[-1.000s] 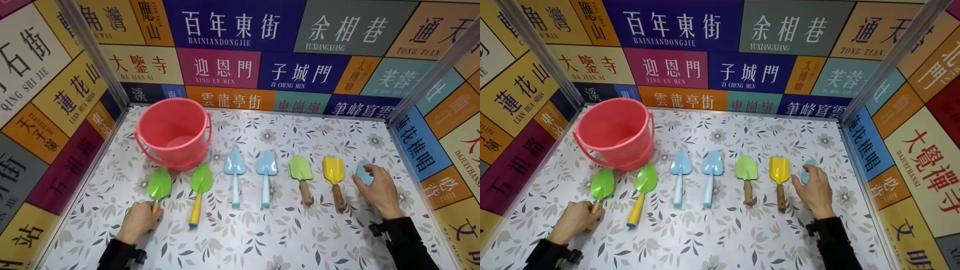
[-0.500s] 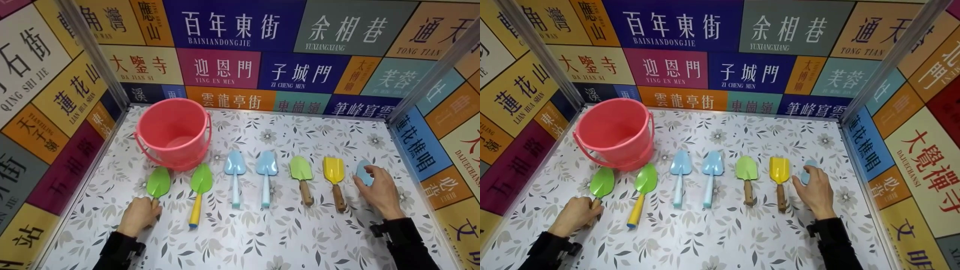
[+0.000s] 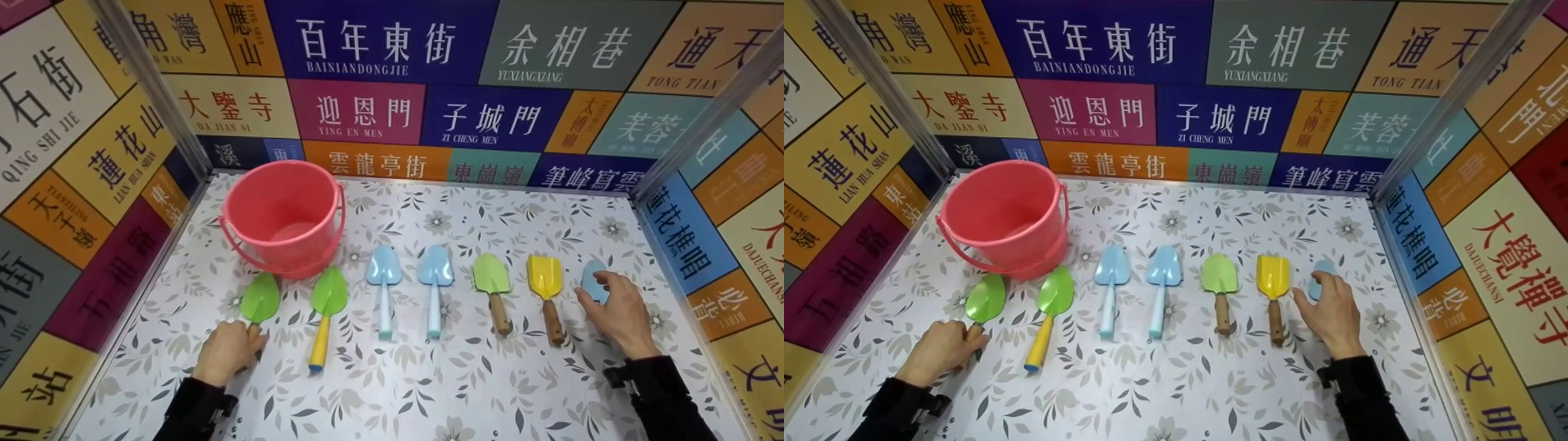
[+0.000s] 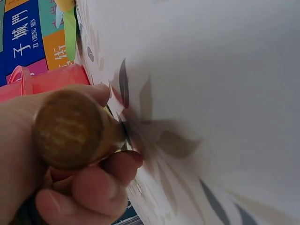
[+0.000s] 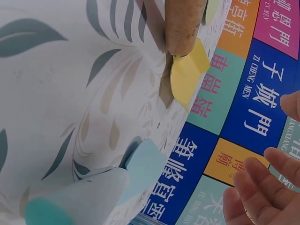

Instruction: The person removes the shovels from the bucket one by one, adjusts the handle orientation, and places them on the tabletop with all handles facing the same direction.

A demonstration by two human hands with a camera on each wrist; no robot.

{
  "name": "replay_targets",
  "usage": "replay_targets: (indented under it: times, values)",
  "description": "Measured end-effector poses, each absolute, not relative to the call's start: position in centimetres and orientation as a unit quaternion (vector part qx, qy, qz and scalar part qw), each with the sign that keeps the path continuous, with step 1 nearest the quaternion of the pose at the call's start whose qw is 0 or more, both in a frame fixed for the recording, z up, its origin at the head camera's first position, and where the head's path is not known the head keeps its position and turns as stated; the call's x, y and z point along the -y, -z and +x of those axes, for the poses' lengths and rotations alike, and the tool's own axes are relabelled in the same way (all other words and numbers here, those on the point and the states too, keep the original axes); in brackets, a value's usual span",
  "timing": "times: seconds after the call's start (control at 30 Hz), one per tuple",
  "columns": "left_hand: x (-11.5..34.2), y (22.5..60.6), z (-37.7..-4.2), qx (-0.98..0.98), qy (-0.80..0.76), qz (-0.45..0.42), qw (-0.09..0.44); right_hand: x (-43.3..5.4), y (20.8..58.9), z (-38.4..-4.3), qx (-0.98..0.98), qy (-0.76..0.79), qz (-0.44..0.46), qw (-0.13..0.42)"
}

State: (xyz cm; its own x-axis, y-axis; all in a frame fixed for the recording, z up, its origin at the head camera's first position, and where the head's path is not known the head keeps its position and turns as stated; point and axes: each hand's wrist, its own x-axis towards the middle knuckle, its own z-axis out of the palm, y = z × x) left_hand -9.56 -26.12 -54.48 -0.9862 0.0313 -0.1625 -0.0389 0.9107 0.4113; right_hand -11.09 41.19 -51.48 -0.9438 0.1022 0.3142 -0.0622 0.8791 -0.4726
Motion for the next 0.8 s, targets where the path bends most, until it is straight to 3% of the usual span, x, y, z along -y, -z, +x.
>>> replay_targets:
  times: [0.3,0.47,0.63,0.8]
  values:
    - [26.2,54.1,-9.4,-0.981,-0.190,-0.005,0.041,-41.1,51.6,-10.9,0.955,-0.246,-0.012,0.168]
    - [25.9,52.9,-9.2,-0.983,-0.183,-0.004,-0.018,-41.0,51.5,-10.7,0.955,-0.243,-0.006,0.173]
    - [24.6,51.1,-9.0,-0.976,-0.183,0.029,-0.117,-40.8,51.2,-10.5,0.953,-0.236,0.006,0.188]
    - [22.6,50.2,-9.2,-0.944,-0.162,0.122,-0.261,-40.3,51.0,-10.3,0.951,-0.226,0.030,0.210]
